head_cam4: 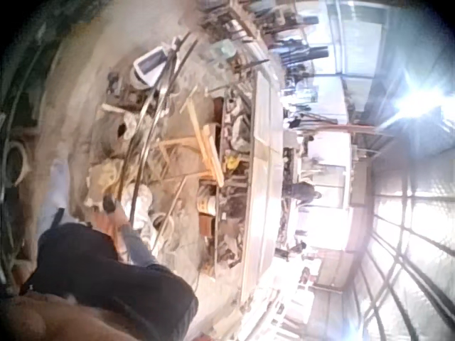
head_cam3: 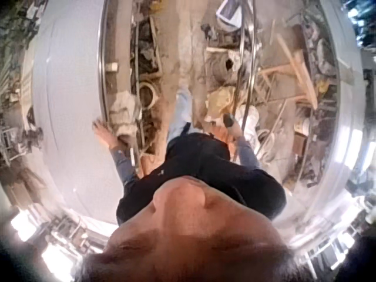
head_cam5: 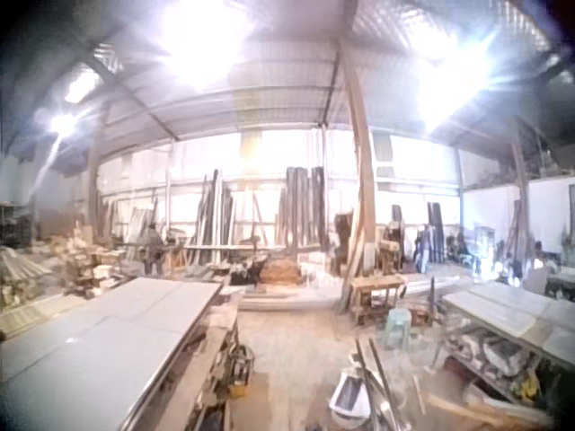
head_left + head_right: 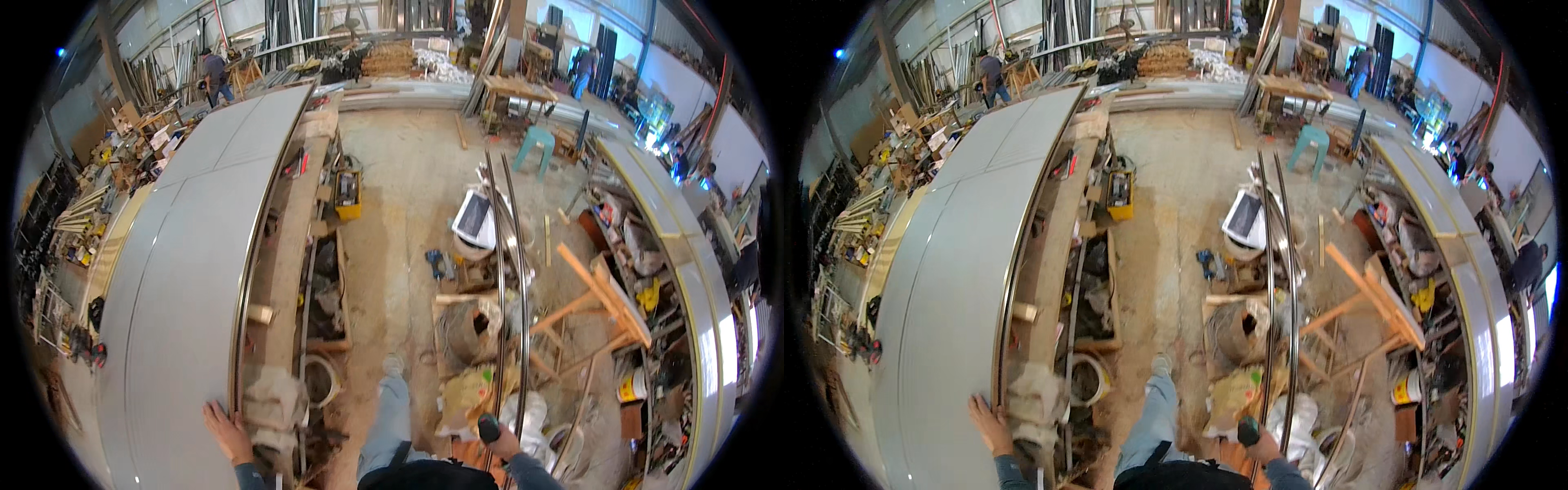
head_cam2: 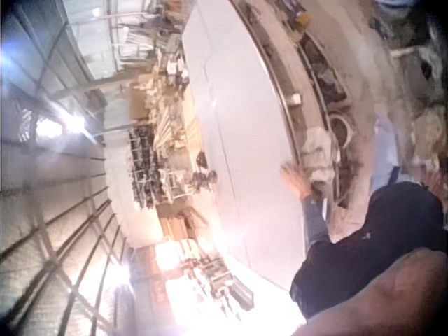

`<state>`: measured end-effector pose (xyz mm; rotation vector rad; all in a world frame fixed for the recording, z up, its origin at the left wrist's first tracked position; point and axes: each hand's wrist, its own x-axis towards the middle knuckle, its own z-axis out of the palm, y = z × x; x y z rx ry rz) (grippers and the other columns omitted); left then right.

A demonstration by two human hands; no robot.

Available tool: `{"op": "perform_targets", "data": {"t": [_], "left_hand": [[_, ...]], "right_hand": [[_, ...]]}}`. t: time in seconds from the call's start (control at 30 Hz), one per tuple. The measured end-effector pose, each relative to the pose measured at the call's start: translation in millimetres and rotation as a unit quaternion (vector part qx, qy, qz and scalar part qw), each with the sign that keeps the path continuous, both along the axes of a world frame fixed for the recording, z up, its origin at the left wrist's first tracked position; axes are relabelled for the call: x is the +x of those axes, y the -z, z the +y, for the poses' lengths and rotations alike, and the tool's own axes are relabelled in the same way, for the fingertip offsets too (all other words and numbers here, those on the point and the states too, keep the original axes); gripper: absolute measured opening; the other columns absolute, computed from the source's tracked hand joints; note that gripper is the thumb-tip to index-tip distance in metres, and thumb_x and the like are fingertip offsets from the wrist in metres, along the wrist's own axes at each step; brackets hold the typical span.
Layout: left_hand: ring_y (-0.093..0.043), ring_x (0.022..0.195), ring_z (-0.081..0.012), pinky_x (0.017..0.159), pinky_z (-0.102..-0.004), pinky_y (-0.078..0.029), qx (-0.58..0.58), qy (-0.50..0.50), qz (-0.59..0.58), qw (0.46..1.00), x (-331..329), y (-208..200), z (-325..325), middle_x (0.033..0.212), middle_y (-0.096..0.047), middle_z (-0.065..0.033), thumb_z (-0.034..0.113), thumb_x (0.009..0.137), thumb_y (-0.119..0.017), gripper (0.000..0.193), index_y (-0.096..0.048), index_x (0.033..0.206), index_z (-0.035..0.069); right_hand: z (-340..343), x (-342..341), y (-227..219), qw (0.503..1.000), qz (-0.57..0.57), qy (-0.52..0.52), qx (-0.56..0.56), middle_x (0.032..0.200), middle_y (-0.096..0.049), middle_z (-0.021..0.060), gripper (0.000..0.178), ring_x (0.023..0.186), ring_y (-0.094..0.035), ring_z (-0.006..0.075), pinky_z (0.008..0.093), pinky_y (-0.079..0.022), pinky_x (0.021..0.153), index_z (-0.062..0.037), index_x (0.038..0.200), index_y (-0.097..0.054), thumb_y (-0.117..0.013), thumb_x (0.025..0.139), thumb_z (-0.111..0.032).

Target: The person uses a cordless drill to fasten screws into a large white panel, then walks to retrieve a black cable. They strip the cable ends with a utility knife and insert the wires into a slot along the panel's edge.

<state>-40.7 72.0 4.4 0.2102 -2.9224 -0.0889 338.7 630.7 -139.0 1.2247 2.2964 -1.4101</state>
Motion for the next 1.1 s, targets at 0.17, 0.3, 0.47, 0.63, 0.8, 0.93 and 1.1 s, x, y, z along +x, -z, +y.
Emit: {"op": "perform_targets", "data": {"t": [0.17,0.3,0.47,0.63,0.8,0.93,1.1], "left_hand": [[-0.024,0.158,-0.039,0.13,-0.0511,-0.025,-0.045,-0.022,0.039,0.998,-161,-11,103,0.17,-0.029,-0.0201,0.016,0.1,-0.068,0.068,-0.038,0.159,0.002],[-0.024,0.158,-0.0398,0.131,-0.0543,-0.021,-0.042,0.005,0.04,0.998,-300,-8,185,0.166,-0.035,-0.0206,0.013,0.095,-0.071,0.065,-0.044,0.154,0.002],[-0.036,0.151,-0.0401,0.127,-0.053,-0.026,-0.059,0.059,0.039,0.996,-475,4,258,0.157,-0.047,-0.0177,0.01,0.095,-0.068,0.057,-0.049,0.148,0.003],[-0.041,0.146,-0.0412,0.122,-0.0534,-0.033,-0.009,0.088,0.075,0.993,-641,7,353,0.153,-0.05,-0.0192,0.011,0.093,-0.07,0.054,-0.053,0.144,0.002],[-0.041,0.146,-0.0418,0.122,-0.0535,-0.033,0.041,0.057,0.066,0.995,-772,10,453,0.154,-0.049,-0.021,0.013,0.092,-0.072,0.058,-0.052,0.144,0.0],[-0.04,0.147,-0.0429,0.123,-0.0541,-0.031,0.043,-0.023,0.065,0.997,-847,16,478,0.155,-0.047,-0.0217,0.015,0.091,-0.073,0.061,-0.051,0.146,0.001],[-0.037,0.149,-0.0433,0.124,-0.0571,-0.028,0.0,-0.022,0.08,0.997,-957,19,563,0.157,-0.046,-0.0214,0.018,0.093,-0.072,0.061,-0.051,0.147,0.002]], "right_hand": [[60,-71,83,0.953,-0.164,0.176,-0.187,0.111,-0.076,0.0208,0.058,0.101,-0.07,0.045,0.053,-0.054,0.086,-0.0048,0.122,-0.073,-0.083,0.086,-0.049],[114,-147,51,0.931,-0.22,0.207,-0.205,0.108,-0.075,0.0193,0.054,0.098,-0.069,0.0424,0.0524,-0.053,0.084,-0.0044,0.121,-0.071,-0.082,0.087,-0.044],[178,-275,35,0.927,-0.22,0.213,-0.216,0.104,-0.073,0.0174,0.048,0.093,-0.067,0.0392,0.0517,-0.053,0.08,-0.0039,0.12,-0.07,-0.08,0.088,-0.039],[275,-455,54,0.934,-0.209,0.182,-0.225,0.1,-0.071,0.0155,0.043,0.088,-0.066,0.036,0.0509,-0.052,0.077,-0.0034,0.119,-0.068,-0.078,0.089,-0.033],[392,-625,84,0.936,-0.232,0.138,-0.225,0.096,-0.069,0.0136,0.038,0.083,-0.064,0.0328,0.0502,-0.052,0.073,-0.003,0.118,-0.066,-0.076,0.091,-0.027],[498,-767,102,0.939,-0.243,0.072,-0.233,0.092,-0.067,0.012,0.034,0.08,-0.063,0.0302,0.0496,-0.052,0.071,-0.0026,0.117,-0.064,-0.075,0.092,-0.022],[661,-954,120,0.955,-0.197,0.043,-0.22,0.088,-0.066,0.0101,0.029,0.075,-0.062,0.027,0.0488,-0.051,0.067,-0.0021,0.116,-0.063,-0.073,0.093,-0.017]]}}
